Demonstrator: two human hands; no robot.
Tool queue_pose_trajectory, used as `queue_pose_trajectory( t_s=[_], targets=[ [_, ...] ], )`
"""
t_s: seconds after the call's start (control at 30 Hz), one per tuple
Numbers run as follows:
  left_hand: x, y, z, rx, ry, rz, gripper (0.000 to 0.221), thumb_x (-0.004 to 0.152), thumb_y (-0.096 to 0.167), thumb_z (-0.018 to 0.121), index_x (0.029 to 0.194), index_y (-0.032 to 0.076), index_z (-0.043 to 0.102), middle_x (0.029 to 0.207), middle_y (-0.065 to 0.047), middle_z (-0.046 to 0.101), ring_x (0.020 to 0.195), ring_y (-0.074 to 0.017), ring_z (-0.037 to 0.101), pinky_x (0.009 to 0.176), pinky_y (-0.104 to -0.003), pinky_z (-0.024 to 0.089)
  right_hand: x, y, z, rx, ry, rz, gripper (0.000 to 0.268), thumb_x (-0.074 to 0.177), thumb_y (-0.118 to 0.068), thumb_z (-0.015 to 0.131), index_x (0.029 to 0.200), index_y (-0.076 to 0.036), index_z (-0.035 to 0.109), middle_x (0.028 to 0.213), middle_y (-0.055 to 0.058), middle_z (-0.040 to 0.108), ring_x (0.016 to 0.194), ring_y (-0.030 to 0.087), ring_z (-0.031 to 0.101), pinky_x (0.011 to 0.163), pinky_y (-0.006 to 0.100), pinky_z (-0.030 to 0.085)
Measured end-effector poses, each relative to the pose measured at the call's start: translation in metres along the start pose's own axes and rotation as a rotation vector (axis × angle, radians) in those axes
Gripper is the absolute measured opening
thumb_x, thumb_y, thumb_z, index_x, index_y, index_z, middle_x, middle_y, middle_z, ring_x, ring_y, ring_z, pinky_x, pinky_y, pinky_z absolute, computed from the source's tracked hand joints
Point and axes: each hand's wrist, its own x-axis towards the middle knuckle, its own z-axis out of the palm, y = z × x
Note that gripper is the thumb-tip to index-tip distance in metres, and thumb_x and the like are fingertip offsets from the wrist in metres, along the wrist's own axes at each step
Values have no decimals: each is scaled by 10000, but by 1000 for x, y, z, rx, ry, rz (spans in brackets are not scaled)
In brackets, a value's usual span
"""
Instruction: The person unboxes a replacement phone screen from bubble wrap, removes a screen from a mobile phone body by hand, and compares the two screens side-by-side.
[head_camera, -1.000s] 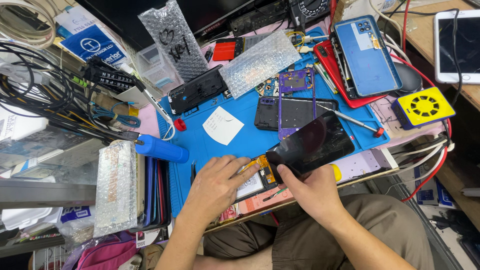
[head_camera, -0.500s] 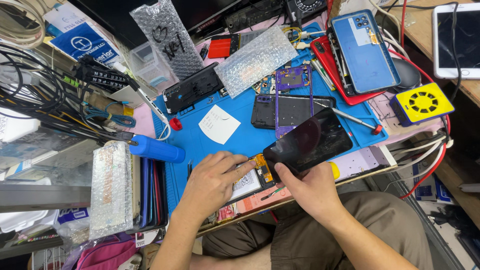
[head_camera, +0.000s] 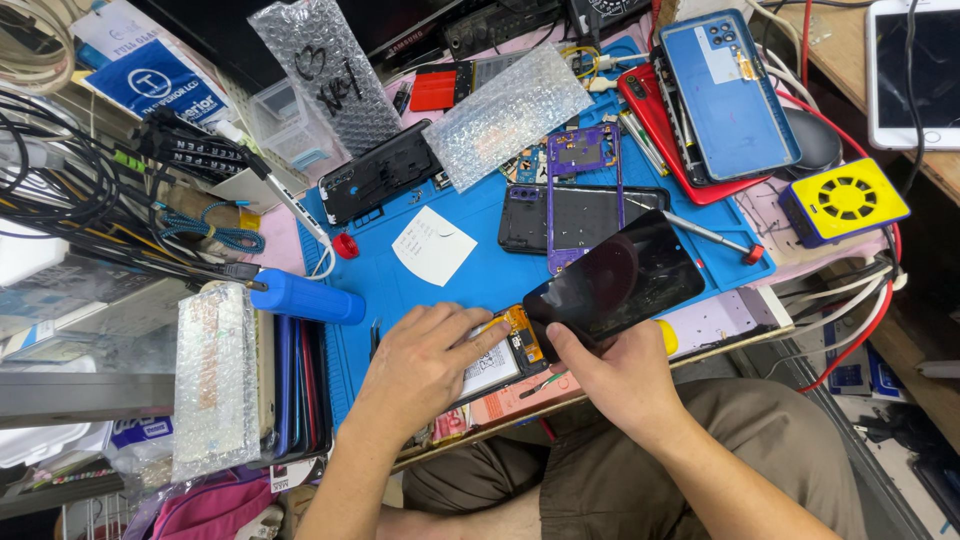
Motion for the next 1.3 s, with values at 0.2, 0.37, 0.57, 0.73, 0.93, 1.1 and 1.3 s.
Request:
queue_pose_trajectory(
  t_s=[0.2,0.37,0.57,0.73,0.93,1.1,1.3],
  targets=[
    [2,-1,-3,34,-34,37,518,695,15,677,1191,147,742,1183,-12,694,1027,-217,643,829,-379,507,1,-1,-1,-15,-11,-21,150,861,-47,732,960,62,701,810,88,760,632,139,744,532,267,592],
    [3,0,-4,13,-21,31,530,680,18,681,1189,153,740,1180,-14,695,1016,-217,644,832,-381,510,1,-3,-4,-172,-8,54,151,877,-82,751,871,69,749,717,103,786,611,141,756,517,278,563],
    [3,0,-5,16,-27,31,516,690,15,691,1185,152,741,1171,-16,693,1005,-218,648,828,-384,517,1,-5,-1,-69,-9,33,151,859,-74,742,887,74,726,748,79,778,612,125,757,512,272,587],
    [5,0,-5,63,-56,70,534,669,31,698,1191,136,735,1168,-23,693,1025,-224,639,838,-393,505,1,-3,0,7,-15,17,155,868,-67,730,929,75,721,770,75,765,635,105,723,533,267,598],
    [5,-5,-6,114,-77,137,530,706,35,694,1227,132,715,1186,-32,685,1049,-228,630,867,-396,499,1,-4,-2,-1,-22,39,152,864,-57,730,928,80,711,776,70,763,649,110,737,534,261,600],
    [5,-3,-6,122,-61,123,536,712,29,670,1236,135,718,1194,-31,686,1045,-225,630,858,-393,496,1,-6,-3,3,-26,32,157,870,-38,733,951,94,708,802,97,766,653,125,740,538,271,600],
    [1,2,-7,214,-110,146,463,818,114,625,1276,105,689,1241,-45,666,1069,-224,612,874,-383,486,1,-6,0,39,-9,62,169,853,-22,726,984,81,693,841,97,774,656,128,749,544,275,627]
  ],
)
